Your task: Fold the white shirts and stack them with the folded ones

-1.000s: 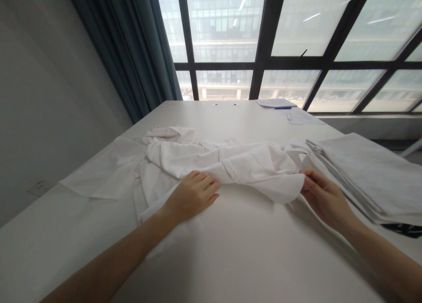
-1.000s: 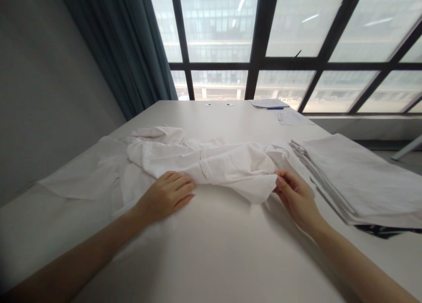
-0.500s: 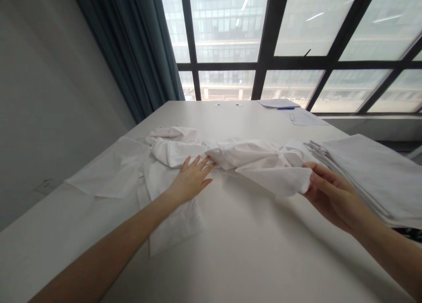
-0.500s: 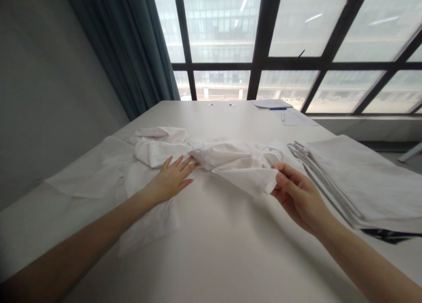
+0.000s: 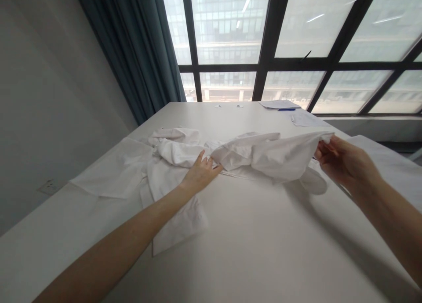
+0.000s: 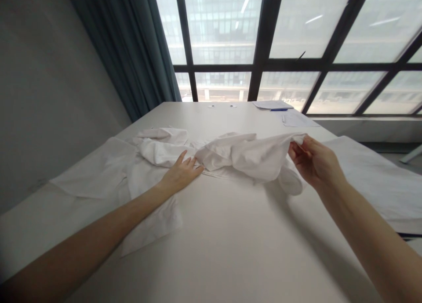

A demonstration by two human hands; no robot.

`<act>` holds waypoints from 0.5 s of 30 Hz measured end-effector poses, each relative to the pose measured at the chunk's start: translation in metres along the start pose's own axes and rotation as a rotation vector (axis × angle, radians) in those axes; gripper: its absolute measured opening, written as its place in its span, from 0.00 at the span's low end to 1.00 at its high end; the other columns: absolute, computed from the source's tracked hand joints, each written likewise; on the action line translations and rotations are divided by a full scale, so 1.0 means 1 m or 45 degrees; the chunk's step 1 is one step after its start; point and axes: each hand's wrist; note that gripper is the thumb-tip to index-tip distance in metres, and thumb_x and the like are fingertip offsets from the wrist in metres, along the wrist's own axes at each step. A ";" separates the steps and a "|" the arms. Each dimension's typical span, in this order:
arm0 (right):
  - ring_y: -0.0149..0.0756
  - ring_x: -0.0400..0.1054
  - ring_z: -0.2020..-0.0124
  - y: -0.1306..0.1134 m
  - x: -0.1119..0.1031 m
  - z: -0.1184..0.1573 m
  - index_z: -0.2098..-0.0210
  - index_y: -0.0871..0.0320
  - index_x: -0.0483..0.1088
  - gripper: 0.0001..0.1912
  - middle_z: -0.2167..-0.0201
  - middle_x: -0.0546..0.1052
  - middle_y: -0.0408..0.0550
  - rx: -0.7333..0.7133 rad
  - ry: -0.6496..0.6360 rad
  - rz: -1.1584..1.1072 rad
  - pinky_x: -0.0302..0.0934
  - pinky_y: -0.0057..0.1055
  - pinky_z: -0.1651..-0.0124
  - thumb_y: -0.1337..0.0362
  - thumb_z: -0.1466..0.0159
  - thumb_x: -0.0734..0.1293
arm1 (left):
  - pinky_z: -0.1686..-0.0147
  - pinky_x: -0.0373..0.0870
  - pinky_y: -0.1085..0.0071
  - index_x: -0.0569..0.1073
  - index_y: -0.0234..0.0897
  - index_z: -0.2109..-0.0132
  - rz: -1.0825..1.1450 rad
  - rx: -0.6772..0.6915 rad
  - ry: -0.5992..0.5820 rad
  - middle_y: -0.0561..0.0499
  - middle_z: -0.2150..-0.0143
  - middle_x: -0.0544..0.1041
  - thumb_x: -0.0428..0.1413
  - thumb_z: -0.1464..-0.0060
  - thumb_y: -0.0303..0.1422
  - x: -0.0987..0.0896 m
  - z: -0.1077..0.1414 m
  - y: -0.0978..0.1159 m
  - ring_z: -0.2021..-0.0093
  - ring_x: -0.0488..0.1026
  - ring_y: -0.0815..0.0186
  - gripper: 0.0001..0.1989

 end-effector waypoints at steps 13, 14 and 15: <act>0.30 0.68 0.71 -0.035 -0.075 -0.022 0.78 0.57 0.72 0.10 0.74 0.71 0.44 -0.344 0.341 0.208 0.63 0.35 0.66 0.78 0.49 0.69 | 0.43 0.66 0.56 0.71 0.41 0.50 1.050 -0.562 0.149 0.49 0.44 0.76 0.44 0.34 0.38 -0.106 0.082 -0.060 0.42 0.71 0.58 0.14; 0.31 0.68 0.71 -0.037 -0.086 -0.019 0.76 0.55 0.74 0.08 0.74 0.71 0.45 -0.350 0.305 0.247 0.63 0.37 0.65 0.75 0.50 0.72 | 0.48 0.70 0.58 0.72 0.42 0.52 1.139 -0.593 0.146 0.49 0.46 0.78 0.45 0.35 0.40 -0.111 0.099 -0.065 0.47 0.74 0.58 0.14; 0.32 0.68 0.70 -0.038 -0.098 -0.012 0.75 0.55 0.75 0.06 0.72 0.72 0.48 -0.364 0.221 0.324 0.63 0.38 0.66 0.70 0.51 0.74 | 0.55 0.74 0.62 0.74 0.43 0.55 1.193 -0.622 0.085 0.51 0.51 0.80 0.45 0.36 0.42 -0.114 0.117 -0.070 0.54 0.77 0.58 0.15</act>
Point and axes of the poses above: each hand's wrist, its own z-axis away from the middle knuckle, its own x-axis out of the palm, y = z × x
